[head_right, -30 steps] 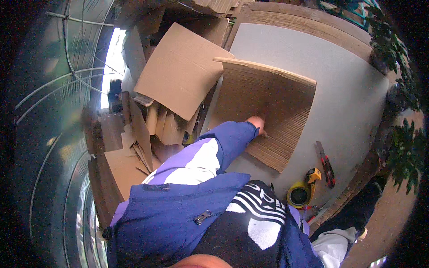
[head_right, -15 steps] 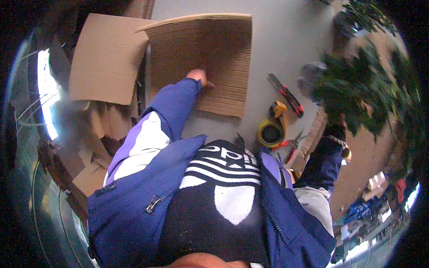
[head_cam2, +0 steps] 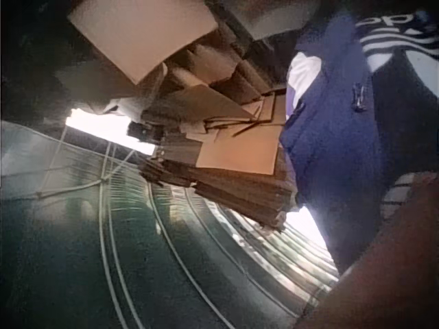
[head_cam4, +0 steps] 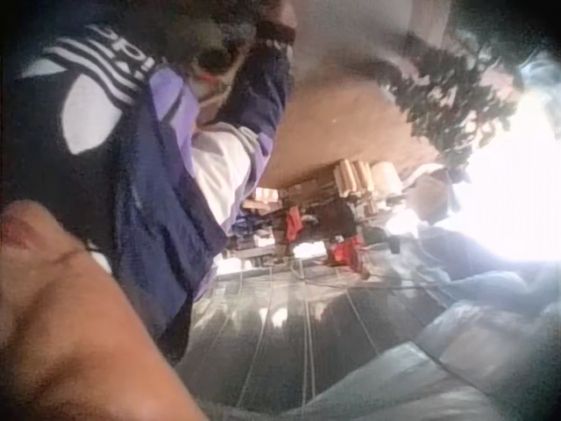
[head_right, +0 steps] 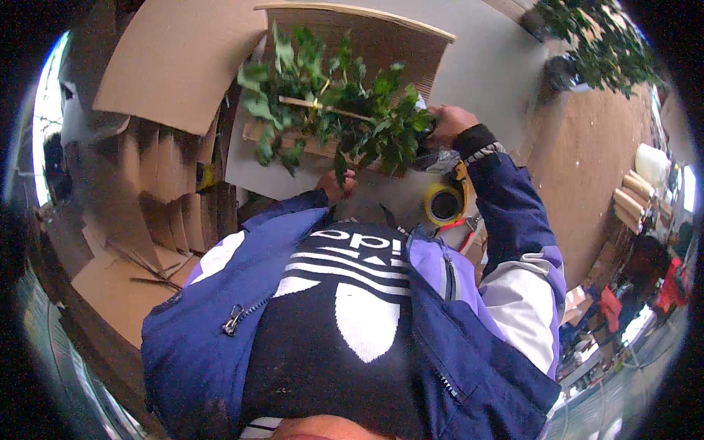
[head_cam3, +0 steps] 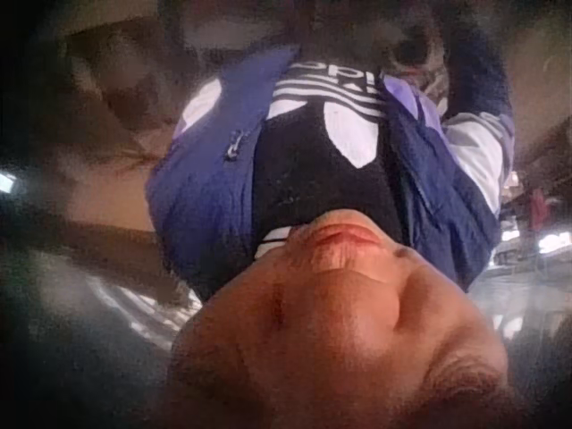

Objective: The person rolls flat cardboard sheets into cylindrical cones and secures them with clear packing tape. They repeatedly cut tape with a yellow tape dispenser, wrap the tape around the cone seam, and place finished cones aside. The person also briefly handles a potted plant before resuming cone assembly.

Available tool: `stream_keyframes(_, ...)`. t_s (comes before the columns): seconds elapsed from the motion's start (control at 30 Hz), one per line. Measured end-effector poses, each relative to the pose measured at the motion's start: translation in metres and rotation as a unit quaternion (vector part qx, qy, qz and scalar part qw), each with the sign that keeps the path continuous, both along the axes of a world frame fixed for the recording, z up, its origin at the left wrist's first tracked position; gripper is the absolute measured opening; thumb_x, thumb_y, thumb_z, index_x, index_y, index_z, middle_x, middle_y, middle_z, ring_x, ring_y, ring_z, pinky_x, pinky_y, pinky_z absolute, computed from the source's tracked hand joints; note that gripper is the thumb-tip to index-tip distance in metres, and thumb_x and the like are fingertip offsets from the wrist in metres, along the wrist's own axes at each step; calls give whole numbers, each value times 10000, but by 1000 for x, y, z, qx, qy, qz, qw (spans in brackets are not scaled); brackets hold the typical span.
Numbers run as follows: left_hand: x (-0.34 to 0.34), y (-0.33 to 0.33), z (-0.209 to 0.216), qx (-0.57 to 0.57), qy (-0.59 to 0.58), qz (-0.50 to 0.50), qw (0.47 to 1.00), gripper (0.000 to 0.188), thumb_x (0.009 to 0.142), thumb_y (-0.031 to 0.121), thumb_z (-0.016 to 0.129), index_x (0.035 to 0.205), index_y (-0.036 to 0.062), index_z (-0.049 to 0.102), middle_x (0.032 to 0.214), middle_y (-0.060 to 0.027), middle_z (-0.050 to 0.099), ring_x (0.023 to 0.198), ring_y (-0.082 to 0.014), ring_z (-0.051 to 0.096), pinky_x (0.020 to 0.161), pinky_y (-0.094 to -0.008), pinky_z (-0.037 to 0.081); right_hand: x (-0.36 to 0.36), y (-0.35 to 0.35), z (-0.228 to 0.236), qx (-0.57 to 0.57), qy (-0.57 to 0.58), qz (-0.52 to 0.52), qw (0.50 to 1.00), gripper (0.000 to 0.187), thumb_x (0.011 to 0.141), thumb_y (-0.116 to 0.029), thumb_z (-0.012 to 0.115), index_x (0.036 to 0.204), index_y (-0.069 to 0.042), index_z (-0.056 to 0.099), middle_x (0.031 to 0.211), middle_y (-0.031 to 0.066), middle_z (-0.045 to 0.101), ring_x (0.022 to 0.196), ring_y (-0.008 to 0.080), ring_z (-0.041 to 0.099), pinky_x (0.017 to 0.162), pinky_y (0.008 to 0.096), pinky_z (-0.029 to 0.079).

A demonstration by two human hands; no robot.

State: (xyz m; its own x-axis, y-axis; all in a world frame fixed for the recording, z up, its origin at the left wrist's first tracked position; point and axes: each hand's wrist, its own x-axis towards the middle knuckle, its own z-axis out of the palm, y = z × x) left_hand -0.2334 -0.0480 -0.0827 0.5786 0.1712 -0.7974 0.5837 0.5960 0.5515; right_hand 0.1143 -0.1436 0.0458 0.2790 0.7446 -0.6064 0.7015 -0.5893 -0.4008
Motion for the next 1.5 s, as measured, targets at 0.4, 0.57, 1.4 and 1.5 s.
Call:
stream_keyframes(0.4, 17, -18, -51, -138, -17, 264, 955, 324, 954, 156, 591, 1268, 89, 545, 1245, -144, 586, 1088, -282, 615, 834, -387, 578, -1, 12, -82, -23, -24, -11, 999, 933, 720, -532, 776, 1472, -113, 419, 1375, 220, 541, 1280, 345, 520, 1059, 433, 443)
stream_keyframes(0.57, 30, -16, -52, -19, -65, 191, 979, 316, 936, 152, 623, 1239, 83, 571, 1162, -120, 625, 1029, -270, 634, 824, -405, 576, 1, 0, -96, 31, 175, -115, 977, 878, 744, -495, 775, 1447, -79, 454, 1366, 193, 564, 1283, 302, 526, 1073, 408, 424)
stream_keyframes(1.4, 47, -9, 42, -311, -47, 39, 948, 246, 952, 116, 566, 1162, 5, 634, 1034, -125, 701, 919, -250, 695, 805, -348, 585, -77, 16, -50, -79, -43, -101, 991, 878, 741, -668, 693, 1386, -101, 511, 1299, 208, 597, 1188, 410, 578, 996, 461, 480)
stream_keyframes(1.5, 73, 7, 86, -203, -181, -213, 938, 224, 961, 126, 561, 1137, 23, 653, 1006, -109, 712, 949, -246, 696, 840, -338, 570, -94, 14, -46, -92, -108, -113, 984, 821, 755, -645, 690, 1398, -171, 497, 1352, 185, 556, 1223, 456, 525, 1022, 517, 450)
